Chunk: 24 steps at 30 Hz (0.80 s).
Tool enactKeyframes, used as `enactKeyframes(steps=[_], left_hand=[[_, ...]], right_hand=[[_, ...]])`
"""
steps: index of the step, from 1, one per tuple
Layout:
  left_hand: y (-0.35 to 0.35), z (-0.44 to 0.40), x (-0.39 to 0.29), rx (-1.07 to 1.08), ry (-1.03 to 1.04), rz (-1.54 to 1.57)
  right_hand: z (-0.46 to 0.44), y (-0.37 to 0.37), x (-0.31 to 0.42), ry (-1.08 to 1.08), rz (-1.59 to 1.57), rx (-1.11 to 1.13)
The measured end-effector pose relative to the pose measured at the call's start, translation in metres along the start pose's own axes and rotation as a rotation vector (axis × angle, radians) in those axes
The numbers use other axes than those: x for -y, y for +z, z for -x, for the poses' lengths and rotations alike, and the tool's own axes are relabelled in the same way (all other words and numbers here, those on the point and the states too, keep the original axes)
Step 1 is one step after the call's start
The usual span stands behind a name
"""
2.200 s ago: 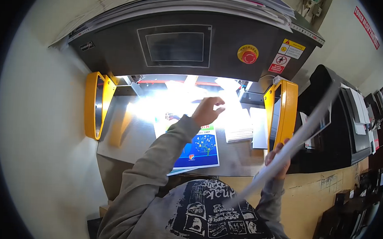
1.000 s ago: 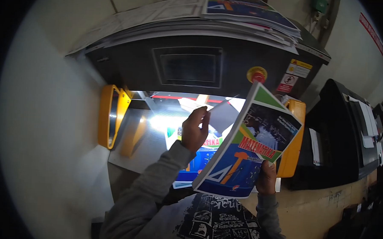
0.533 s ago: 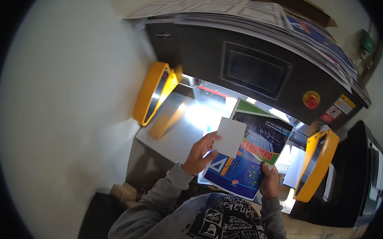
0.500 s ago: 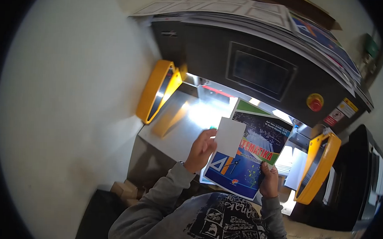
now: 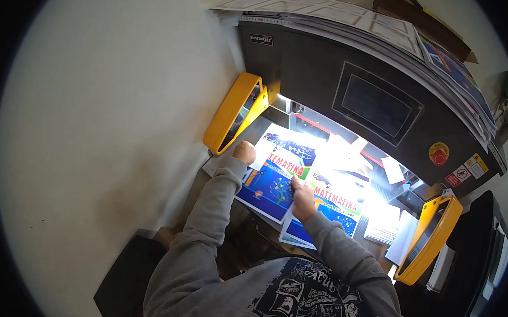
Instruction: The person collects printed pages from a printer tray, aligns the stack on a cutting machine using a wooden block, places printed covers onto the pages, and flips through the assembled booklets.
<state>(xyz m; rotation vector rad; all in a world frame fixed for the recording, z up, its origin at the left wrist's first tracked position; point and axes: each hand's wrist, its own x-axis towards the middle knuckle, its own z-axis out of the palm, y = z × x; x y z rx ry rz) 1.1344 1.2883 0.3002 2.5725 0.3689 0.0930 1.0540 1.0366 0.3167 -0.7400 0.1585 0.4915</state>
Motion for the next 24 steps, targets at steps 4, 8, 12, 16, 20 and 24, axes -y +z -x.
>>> enactKeyframes(steps=[4,8,12,16,20,24], left_hand=[[0.010,-0.011,0.005,-0.228,-0.108,0.027],[0.011,-0.014,0.011,-0.232,-0.108,0.051],[0.008,-0.012,0.009,-0.220,-0.118,0.121],[0.005,-0.012,0.011,-0.203,-0.126,0.195],[0.001,-0.010,0.008,-0.175,-0.138,0.213],[0.002,-0.014,0.012,-0.167,-0.092,0.207]], right_hand=[[-0.030,0.005,-0.020,0.043,0.130,-0.088],[-0.018,0.013,-0.001,0.153,0.161,-0.066],[-0.008,0.016,0.032,0.392,0.304,0.149],[-0.001,0.045,0.064,0.561,1.022,0.524],[-0.025,0.077,0.050,-0.489,1.904,0.325],[-0.095,0.056,-0.003,-1.206,1.785,0.367]])
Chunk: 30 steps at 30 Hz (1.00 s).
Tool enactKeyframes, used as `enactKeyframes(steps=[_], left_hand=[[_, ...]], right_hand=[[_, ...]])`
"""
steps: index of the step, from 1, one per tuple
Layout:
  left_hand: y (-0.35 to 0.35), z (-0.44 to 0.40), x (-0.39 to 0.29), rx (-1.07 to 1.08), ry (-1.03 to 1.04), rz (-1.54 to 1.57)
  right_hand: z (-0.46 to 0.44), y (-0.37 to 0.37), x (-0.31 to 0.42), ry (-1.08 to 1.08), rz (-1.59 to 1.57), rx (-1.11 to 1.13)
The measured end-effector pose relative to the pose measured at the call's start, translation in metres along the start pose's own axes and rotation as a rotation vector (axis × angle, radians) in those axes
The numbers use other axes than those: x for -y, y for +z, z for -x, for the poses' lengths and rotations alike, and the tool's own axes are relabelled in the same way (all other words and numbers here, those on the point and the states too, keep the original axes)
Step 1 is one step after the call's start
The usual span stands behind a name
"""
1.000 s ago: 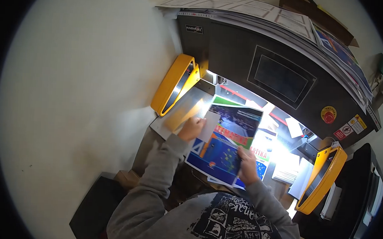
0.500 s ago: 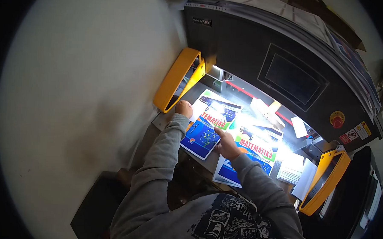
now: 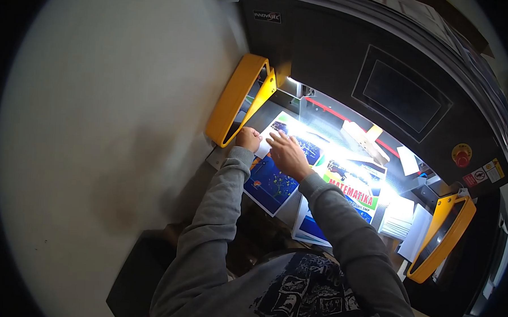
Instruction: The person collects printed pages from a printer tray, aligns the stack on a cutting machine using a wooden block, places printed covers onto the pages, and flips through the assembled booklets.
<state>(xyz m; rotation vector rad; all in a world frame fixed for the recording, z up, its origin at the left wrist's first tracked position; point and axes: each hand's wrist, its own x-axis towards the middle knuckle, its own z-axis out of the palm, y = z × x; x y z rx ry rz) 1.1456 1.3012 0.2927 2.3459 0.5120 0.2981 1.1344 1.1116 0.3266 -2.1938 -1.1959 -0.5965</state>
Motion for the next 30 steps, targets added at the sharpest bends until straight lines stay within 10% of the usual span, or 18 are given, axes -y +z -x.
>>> enactKeyframes(steps=[2,4,30], left_hand=[[0.001,-0.002,-0.003,-0.044,0.030,-0.081],[0.013,-0.016,0.004,-0.040,0.039,-0.088],[-0.019,0.048,0.034,-0.257,0.118,-0.140]], right_hand=[[0.011,0.007,0.000,0.157,-0.098,0.414],[0.027,0.019,0.001,0.105,-0.045,0.150],[0.024,-0.014,0.005,0.176,-0.232,0.221]])
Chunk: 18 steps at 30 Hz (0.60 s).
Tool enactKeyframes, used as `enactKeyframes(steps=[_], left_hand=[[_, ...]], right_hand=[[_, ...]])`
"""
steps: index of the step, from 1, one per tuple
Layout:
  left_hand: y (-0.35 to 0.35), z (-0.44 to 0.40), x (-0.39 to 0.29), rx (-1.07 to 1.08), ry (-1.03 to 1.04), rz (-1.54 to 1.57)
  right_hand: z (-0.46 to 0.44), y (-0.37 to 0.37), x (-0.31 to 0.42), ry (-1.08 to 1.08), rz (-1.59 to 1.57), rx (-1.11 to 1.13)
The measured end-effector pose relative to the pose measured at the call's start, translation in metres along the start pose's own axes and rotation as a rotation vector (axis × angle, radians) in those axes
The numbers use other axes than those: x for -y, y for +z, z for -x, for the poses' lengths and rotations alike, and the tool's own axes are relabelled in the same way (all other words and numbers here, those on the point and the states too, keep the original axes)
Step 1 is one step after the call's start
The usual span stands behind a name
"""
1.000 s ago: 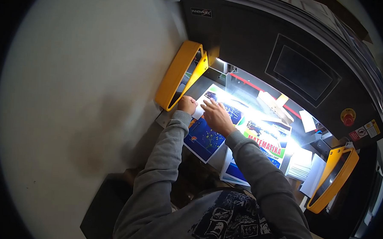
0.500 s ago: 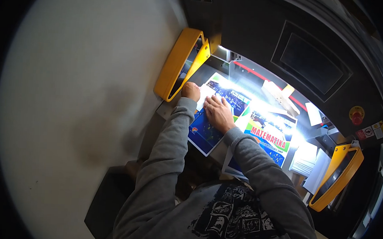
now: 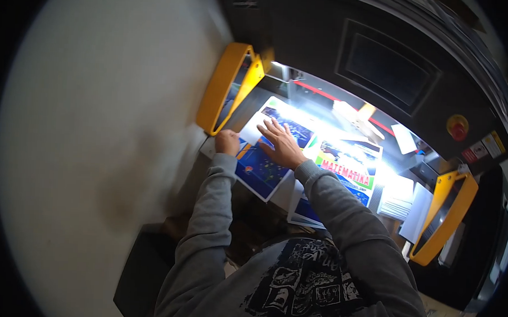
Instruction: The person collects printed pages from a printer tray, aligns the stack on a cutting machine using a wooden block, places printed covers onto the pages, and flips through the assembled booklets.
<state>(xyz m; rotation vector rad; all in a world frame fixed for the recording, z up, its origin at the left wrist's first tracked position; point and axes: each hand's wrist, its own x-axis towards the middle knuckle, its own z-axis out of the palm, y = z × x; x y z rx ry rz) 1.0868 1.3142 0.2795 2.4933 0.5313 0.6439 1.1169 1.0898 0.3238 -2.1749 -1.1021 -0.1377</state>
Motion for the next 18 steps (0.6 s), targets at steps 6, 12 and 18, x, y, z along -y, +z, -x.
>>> enactKeyframes(steps=[6,12,18], left_hand=[[-0.034,0.065,-0.055,-0.340,0.224,-0.047],[-0.036,0.159,-0.138,0.423,-0.048,0.524],[-0.021,0.148,-0.169,0.559,-0.074,0.491]], right_hand=[[0.138,-0.114,-0.008,0.459,-0.088,-0.511],[0.244,-0.122,-0.042,0.934,-0.080,-0.415],[0.202,-0.125,-0.059,0.814,0.058,-0.318]])
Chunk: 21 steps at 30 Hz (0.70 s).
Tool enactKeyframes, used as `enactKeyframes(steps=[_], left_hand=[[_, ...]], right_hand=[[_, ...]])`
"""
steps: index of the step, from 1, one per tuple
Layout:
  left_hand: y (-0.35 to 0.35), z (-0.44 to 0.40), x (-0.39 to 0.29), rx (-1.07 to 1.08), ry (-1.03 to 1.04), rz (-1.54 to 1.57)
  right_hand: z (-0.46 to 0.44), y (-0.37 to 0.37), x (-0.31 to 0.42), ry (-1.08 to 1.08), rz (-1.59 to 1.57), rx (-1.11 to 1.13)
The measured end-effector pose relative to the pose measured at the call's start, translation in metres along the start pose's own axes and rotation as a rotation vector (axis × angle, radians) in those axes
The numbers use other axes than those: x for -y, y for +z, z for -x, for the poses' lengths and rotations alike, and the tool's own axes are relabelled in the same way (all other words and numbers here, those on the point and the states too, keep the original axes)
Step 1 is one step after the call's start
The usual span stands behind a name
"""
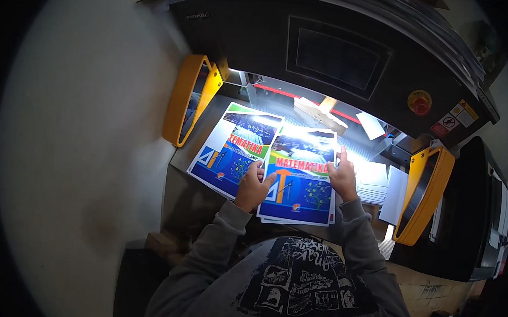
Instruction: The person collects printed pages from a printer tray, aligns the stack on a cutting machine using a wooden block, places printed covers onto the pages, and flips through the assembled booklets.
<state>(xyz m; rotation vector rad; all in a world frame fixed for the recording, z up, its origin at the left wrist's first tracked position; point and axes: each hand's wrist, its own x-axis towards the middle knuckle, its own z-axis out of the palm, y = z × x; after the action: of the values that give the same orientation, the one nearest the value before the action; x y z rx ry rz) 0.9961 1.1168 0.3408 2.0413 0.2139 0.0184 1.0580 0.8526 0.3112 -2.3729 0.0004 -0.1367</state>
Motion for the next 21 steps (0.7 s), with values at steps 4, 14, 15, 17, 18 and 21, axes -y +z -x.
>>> enactKeyframes(steps=[4,14,15,17,18,21], left_hand=[[0.007,0.003,0.003,0.042,0.005,-0.063],[0.002,0.007,0.005,0.182,-0.235,0.369],[0.003,0.008,0.008,0.209,-0.223,0.373],[0.007,0.007,0.015,0.212,-0.197,0.346],[0.008,0.003,0.018,0.215,-0.196,0.346],[0.018,-0.005,0.022,0.249,-0.100,0.087]], right_hand=[[-0.006,0.007,-0.002,-0.014,-0.121,0.071],[0.012,-0.039,-0.004,0.489,-0.787,0.460],[0.022,-0.039,-0.001,0.466,-0.998,0.424],[0.036,-0.039,0.004,0.453,-1.263,0.387],[0.037,-0.035,0.001,0.454,-1.263,0.383],[0.041,-0.028,-0.007,0.287,-1.040,0.254]])
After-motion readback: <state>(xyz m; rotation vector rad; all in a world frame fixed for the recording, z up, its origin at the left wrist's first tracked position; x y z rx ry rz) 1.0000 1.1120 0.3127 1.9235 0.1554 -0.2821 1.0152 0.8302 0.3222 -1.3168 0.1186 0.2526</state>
